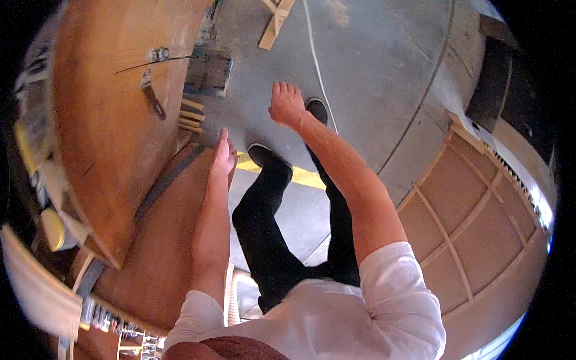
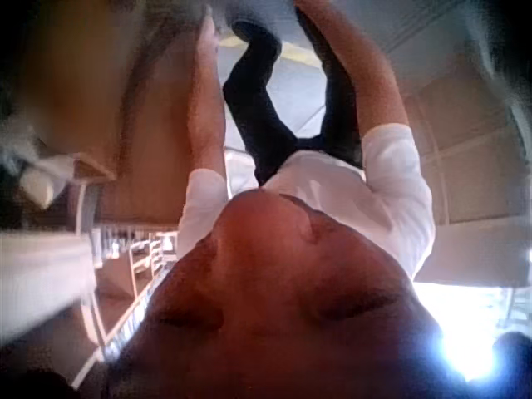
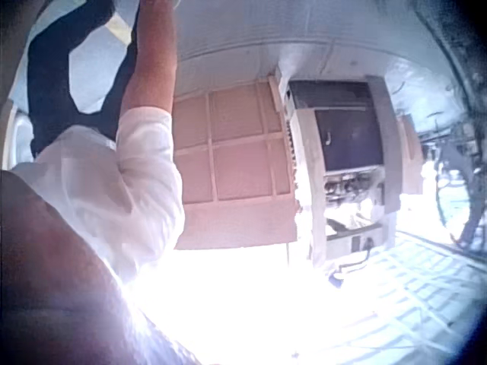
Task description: The person assembles thin wooden slats into a large, curved wooden structure using a jig. They then use a pallet jack to move a stack of wooden pallets and later handle a metal plate and a wooden stool in a workshop environment.
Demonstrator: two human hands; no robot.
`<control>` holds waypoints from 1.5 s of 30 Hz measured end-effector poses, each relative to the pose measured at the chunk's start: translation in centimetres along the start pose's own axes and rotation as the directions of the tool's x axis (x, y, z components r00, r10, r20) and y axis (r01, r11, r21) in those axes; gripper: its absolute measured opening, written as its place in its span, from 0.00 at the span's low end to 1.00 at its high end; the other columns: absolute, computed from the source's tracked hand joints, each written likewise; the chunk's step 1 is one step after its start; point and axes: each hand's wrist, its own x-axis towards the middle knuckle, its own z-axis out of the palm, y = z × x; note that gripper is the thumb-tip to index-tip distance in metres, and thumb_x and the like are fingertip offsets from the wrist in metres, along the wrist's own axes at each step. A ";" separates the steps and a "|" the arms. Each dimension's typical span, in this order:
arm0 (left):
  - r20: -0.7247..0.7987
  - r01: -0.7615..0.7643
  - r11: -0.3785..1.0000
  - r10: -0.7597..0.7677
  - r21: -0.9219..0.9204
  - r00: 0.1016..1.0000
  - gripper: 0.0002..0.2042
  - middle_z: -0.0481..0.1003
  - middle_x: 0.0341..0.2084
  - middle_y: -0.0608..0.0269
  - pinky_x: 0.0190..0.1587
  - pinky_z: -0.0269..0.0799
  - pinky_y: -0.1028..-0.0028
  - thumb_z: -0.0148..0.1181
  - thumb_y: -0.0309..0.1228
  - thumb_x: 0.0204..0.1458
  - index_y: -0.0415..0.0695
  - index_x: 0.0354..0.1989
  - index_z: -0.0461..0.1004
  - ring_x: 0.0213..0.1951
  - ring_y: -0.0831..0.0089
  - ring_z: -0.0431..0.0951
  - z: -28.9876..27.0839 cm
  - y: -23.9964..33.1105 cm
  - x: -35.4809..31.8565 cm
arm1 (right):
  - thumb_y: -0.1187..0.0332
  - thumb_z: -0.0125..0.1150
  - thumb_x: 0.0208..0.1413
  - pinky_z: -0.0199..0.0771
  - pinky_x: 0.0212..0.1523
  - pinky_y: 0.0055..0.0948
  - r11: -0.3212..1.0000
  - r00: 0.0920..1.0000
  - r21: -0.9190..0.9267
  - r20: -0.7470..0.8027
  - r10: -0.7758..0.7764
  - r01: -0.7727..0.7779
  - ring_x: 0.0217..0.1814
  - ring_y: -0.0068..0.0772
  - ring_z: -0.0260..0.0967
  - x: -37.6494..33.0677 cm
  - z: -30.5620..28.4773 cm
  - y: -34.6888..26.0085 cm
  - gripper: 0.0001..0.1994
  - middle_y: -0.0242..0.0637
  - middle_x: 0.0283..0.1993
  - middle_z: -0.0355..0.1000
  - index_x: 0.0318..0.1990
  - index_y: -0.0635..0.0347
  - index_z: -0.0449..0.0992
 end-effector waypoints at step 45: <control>-0.086 -0.128 0.826 0.096 -0.550 0.992 0.22 0.65 0.46 0.67 0.51 0.59 0.61 0.52 0.50 0.56 0.50 0.54 0.64 0.45 0.71 0.65 4.1 5.9 15.6 | 0.49 0.57 0.56 0.70 0.38 0.37 0.875 0.952 0.404 0.032 -0.303 0.265 0.30 0.40 0.70 26.6 10.5 -0.3 0.23 0.46 0.29 0.73 0.35 0.66 0.77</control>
